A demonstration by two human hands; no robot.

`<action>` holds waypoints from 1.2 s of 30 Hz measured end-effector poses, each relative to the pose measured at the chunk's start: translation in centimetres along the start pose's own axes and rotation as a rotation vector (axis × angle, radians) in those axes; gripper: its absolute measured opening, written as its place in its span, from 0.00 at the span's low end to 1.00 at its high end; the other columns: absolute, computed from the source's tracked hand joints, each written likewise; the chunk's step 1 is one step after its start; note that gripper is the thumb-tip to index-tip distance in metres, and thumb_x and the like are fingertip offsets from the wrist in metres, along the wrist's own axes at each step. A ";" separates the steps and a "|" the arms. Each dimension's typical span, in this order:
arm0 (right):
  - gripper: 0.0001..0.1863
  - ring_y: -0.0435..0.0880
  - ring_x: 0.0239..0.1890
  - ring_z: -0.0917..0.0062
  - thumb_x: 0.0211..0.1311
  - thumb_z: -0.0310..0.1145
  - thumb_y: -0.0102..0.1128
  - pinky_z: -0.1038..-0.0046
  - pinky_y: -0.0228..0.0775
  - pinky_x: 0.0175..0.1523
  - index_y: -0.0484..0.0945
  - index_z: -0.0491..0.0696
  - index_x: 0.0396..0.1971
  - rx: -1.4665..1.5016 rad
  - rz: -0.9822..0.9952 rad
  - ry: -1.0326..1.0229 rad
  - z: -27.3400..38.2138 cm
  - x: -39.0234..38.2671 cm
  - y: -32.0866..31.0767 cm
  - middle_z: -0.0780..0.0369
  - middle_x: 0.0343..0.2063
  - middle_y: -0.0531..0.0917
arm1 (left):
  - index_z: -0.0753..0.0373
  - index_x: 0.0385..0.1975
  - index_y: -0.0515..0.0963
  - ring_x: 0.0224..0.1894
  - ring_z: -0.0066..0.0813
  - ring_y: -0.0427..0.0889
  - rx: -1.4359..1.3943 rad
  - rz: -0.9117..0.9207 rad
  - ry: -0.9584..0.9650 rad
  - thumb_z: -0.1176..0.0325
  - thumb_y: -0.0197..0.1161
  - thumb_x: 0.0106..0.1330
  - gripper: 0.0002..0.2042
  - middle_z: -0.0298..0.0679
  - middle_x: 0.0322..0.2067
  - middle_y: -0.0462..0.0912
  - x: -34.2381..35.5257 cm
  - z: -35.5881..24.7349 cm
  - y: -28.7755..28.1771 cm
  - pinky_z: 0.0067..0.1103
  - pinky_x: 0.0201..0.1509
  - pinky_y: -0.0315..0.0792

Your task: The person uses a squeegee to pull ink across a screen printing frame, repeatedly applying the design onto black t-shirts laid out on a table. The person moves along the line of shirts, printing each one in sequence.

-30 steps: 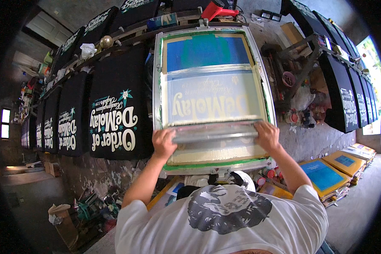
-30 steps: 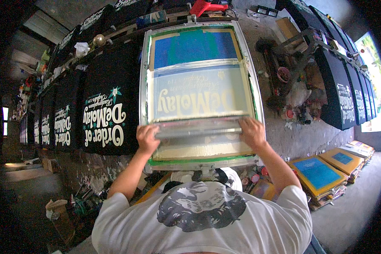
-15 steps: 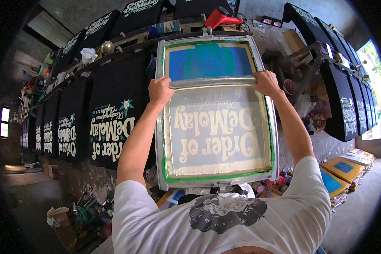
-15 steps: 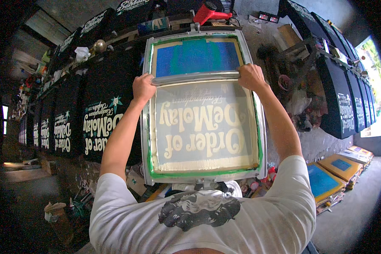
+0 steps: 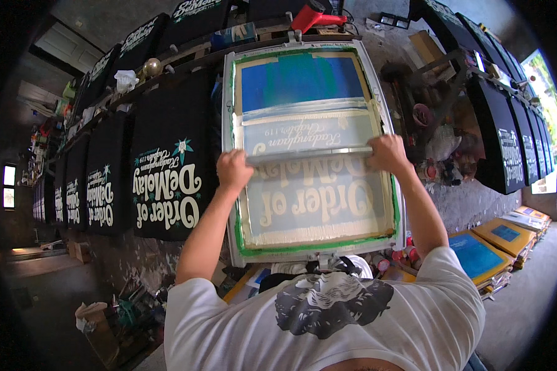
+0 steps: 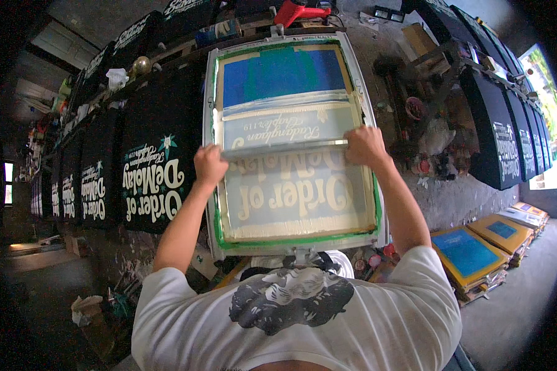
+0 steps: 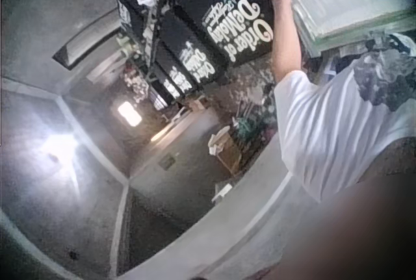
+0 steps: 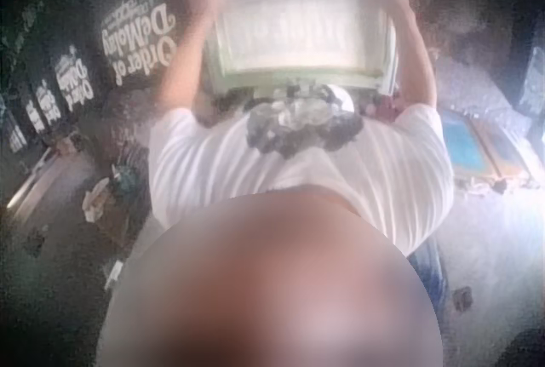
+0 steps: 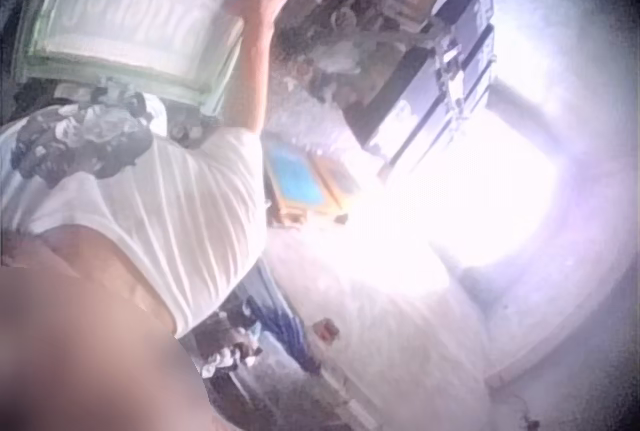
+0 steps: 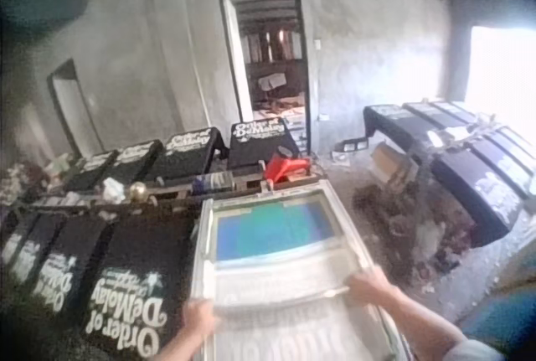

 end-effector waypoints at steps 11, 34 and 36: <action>0.13 0.88 0.34 0.64 0.37 0.29 0.67 0.61 0.79 0.37 0.86 0.50 0.29 0.218 -0.052 -0.059 6.2 -18.7 0.3 0.60 0.30 0.87 | 0.60 0.23 0.78 0.28 0.40 0.80 -0.087 -0.031 0.032 0.79 0.62 0.38 0.09 0.37 0.23 0.79 -17.8 -7.7 -8.6 0.34 0.38 0.71; 0.14 0.88 0.36 0.55 0.43 0.31 0.61 0.58 0.81 0.42 0.88 0.51 0.32 0.077 -0.120 0.080 -1.7 7.1 -2.3 0.53 0.29 0.88 | 0.61 0.22 0.76 0.29 0.46 0.81 0.021 -0.165 0.071 0.78 0.62 0.40 0.07 0.41 0.24 0.81 6.9 2.8 3.3 0.35 0.38 0.73; 0.14 0.89 0.35 0.57 0.42 0.32 0.62 0.58 0.81 0.41 0.89 0.52 0.32 0.122 -0.120 0.051 -1.0 3.0 -1.0 0.54 0.30 0.88 | 0.61 0.22 0.76 0.29 0.46 0.81 0.009 -0.148 0.083 0.78 0.63 0.39 0.08 0.41 0.24 0.80 2.9 1.0 1.9 0.35 0.37 0.72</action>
Point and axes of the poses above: each hand's wrist, its own x-axis towards the middle knuckle, its own y-axis out of the palm, z = x × y, the point moved 5 cm from there along x, towards the middle knuckle
